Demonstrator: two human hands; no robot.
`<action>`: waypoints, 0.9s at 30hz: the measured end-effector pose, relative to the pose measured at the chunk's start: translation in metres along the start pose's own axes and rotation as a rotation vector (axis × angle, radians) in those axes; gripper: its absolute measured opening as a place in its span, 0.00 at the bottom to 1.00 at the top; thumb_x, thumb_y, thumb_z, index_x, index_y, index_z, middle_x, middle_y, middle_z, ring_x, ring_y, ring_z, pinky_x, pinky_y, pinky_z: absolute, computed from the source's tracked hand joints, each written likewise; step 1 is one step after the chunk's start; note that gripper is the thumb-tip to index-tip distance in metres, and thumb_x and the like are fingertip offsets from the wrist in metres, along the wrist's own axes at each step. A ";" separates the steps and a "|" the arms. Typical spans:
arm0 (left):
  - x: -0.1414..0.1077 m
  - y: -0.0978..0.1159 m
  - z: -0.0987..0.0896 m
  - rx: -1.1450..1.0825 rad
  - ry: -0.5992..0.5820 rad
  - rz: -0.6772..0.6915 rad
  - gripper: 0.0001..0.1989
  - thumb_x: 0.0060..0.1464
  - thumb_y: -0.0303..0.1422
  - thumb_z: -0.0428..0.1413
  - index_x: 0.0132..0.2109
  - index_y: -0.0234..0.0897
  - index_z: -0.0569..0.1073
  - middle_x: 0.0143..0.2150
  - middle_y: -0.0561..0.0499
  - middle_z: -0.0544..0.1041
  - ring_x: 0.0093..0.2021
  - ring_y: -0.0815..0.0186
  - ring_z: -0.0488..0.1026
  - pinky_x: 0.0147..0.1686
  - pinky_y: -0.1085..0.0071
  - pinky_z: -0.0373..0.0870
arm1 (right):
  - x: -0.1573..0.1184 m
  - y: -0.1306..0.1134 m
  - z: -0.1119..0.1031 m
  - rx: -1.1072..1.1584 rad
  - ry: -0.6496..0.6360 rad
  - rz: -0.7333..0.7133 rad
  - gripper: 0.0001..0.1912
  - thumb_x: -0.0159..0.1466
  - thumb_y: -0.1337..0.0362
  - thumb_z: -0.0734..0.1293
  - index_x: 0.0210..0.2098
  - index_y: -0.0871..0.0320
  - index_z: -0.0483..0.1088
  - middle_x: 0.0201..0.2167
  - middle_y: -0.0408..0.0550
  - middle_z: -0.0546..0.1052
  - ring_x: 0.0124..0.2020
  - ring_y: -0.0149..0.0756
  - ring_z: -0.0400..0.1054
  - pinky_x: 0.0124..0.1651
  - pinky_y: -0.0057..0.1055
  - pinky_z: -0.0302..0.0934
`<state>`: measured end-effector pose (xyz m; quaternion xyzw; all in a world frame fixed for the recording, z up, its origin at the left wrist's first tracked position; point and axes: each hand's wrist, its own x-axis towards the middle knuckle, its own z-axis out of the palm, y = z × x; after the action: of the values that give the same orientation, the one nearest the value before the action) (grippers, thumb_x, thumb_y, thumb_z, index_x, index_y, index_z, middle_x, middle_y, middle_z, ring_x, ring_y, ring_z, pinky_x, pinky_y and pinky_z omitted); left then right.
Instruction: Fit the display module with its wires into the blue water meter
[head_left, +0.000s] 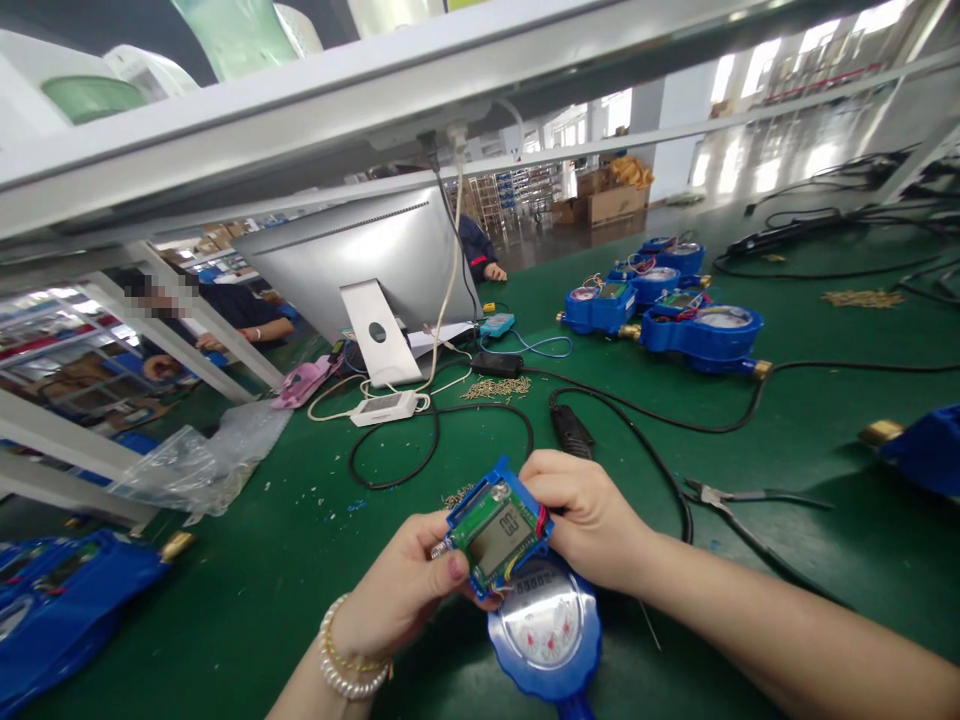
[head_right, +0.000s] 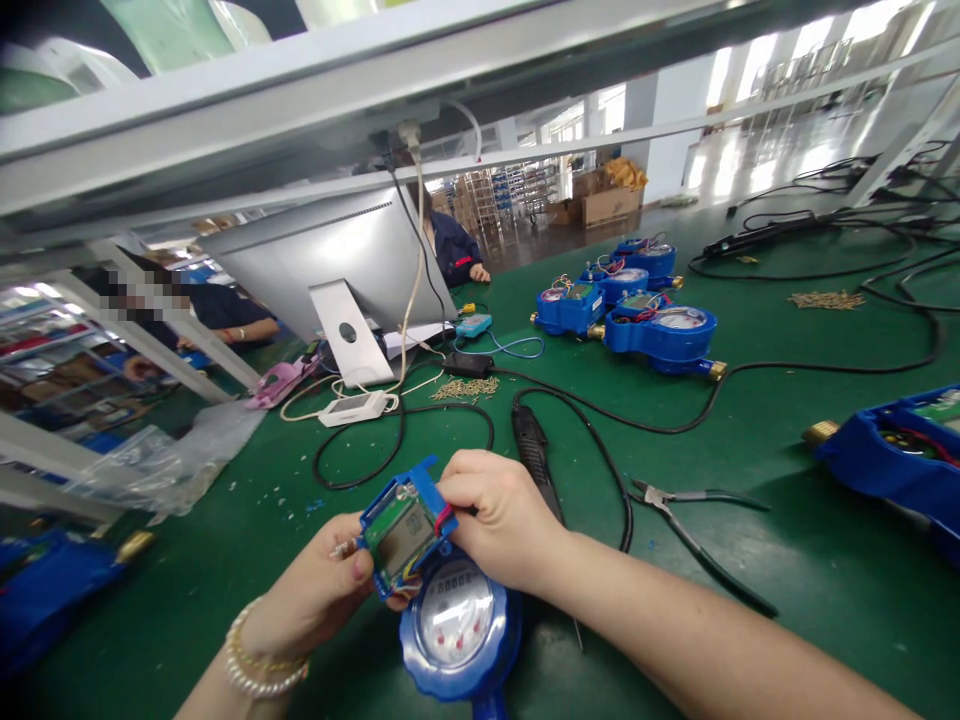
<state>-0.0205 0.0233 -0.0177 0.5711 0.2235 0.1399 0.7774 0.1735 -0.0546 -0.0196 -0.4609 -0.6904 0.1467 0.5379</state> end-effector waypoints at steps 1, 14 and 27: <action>0.000 0.001 0.000 0.016 -0.024 -0.010 0.20 0.43 0.46 0.65 0.36 0.32 0.79 0.29 0.45 0.77 0.28 0.66 0.73 0.28 0.72 0.69 | -0.001 0.001 0.001 -0.008 -0.007 -0.005 0.11 0.60 0.73 0.63 0.23 0.60 0.72 0.24 0.43 0.69 0.27 0.27 0.64 0.29 0.22 0.58; 0.001 0.006 -0.002 0.073 -0.129 -0.063 0.28 0.38 0.50 0.65 0.40 0.31 0.79 0.29 0.44 0.77 0.25 0.68 0.72 0.27 0.74 0.70 | 0.011 -0.004 -0.009 0.062 -0.241 0.011 0.13 0.59 0.76 0.62 0.21 0.62 0.71 0.19 0.40 0.66 0.23 0.25 0.60 0.27 0.21 0.54; 0.000 0.008 -0.007 0.020 0.114 0.130 0.21 0.46 0.43 0.64 0.43 0.32 0.77 0.32 0.45 0.77 0.29 0.68 0.71 0.27 0.76 0.69 | 0.019 -0.035 -0.041 0.040 -0.202 0.488 0.12 0.61 0.71 0.63 0.39 0.57 0.76 0.34 0.45 0.79 0.34 0.32 0.72 0.36 0.26 0.66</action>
<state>-0.0242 0.0318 -0.0117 0.5833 0.2312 0.2203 0.7469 0.1925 -0.0704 0.0320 -0.5861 -0.6059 0.3309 0.4240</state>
